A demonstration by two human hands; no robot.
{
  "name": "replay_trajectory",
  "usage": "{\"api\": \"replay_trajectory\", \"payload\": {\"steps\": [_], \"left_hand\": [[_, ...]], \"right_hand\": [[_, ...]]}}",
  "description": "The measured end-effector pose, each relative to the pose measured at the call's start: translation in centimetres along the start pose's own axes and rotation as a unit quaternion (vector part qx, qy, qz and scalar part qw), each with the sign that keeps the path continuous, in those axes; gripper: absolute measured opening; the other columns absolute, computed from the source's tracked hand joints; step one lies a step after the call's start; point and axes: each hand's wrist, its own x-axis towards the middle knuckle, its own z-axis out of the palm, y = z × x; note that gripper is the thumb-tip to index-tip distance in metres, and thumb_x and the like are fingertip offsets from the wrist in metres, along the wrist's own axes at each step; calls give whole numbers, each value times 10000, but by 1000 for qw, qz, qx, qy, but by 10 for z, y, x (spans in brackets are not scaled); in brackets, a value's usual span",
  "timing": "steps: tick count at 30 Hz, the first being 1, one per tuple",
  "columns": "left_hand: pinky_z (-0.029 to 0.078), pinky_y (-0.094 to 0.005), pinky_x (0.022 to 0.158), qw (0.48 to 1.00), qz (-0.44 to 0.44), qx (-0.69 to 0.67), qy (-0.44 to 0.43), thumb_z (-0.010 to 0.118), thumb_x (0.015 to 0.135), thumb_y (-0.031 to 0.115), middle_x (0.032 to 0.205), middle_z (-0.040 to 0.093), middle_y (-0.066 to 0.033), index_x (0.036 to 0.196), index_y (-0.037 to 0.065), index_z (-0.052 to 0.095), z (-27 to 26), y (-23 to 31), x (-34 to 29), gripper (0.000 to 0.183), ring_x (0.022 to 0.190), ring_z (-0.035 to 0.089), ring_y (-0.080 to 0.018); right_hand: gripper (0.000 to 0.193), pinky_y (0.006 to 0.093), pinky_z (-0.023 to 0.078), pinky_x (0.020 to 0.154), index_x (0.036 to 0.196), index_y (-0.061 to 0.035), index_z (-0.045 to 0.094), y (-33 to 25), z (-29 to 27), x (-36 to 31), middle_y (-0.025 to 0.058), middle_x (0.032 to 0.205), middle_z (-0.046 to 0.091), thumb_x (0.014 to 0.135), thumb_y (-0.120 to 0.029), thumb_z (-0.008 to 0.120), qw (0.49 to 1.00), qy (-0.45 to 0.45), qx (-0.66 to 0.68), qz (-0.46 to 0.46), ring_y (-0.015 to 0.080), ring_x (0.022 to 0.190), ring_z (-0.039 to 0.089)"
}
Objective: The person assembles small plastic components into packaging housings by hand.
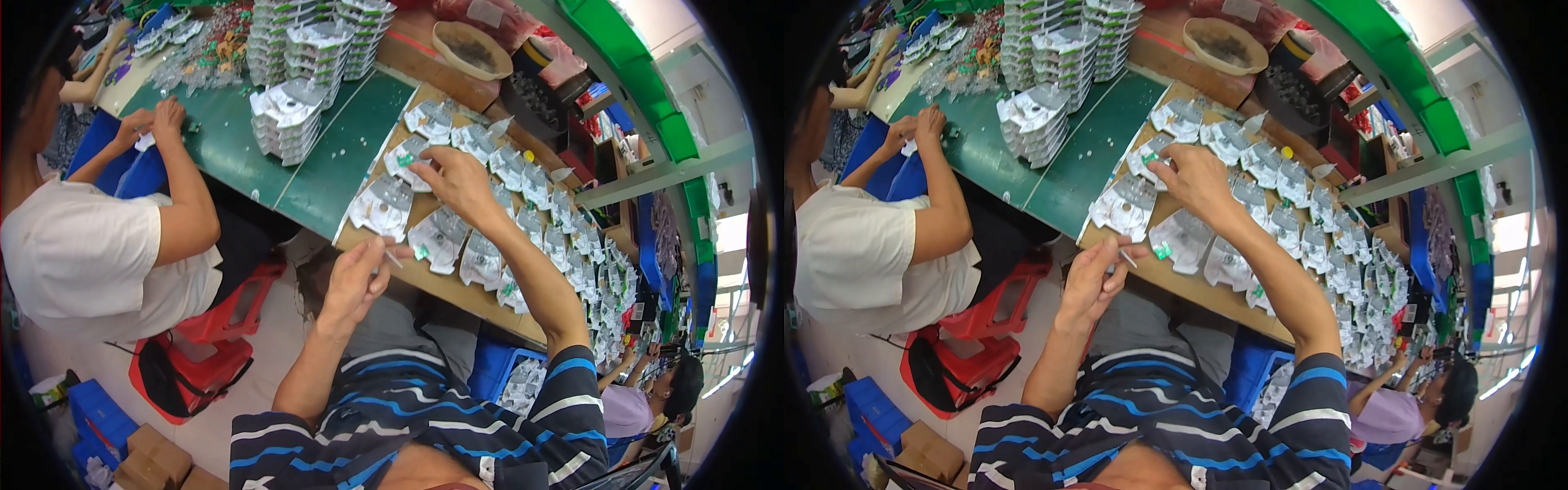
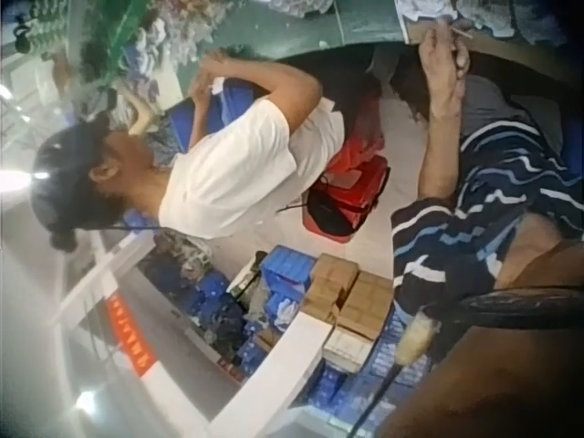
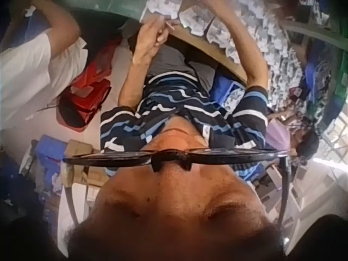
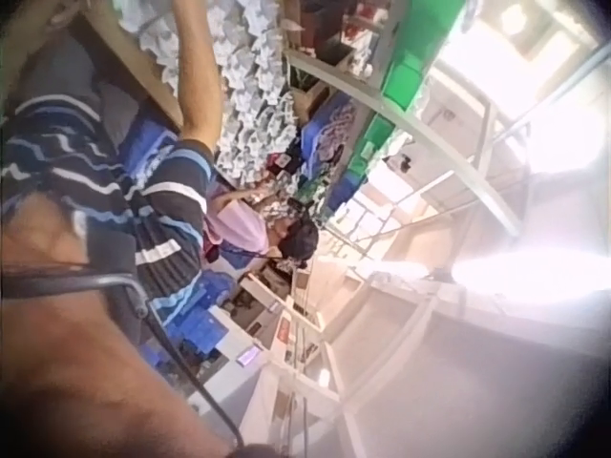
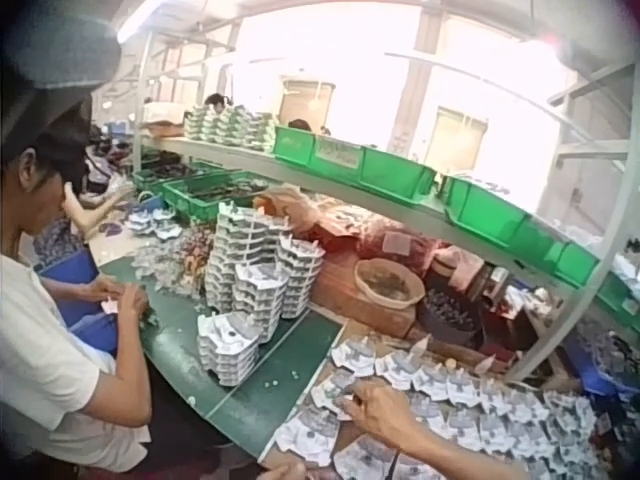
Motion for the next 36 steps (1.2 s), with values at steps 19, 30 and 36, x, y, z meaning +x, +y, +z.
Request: {"api": "replay_trajectory", "payload": {"steps": [19,30,36], "left_hand": [[311,-167,405,991,19,-117,65,514,1011,189,1139,614,-140,1292,-31,460,19,-11,-8,360,560,445,-57],[385,-196,460,958,88,247,117,441,975,80,921,664,-90,1492,17,232,-17,10,19,561,511,448,-37],[394,-204,467,955,97,250,124,455,967,63,900,664,-94,1492,12,220,-13,4,14,577,516,463,-40]], "right_hand": [[74,311,501,571,914,-13,663,-41,23,-96,107,820,663,842,1,679,976,102,151,-120,230,689,658],[71,390,503,592,881,-24,671,-18,44,-39,119,796,634,866,-91,654,990,-10,18,-136,310,695,640],[128,420,500,596,844,-22,671,-27,38,-29,125,769,633,865,-146,646,981,-86,-68,-162,333,696,643]]}}
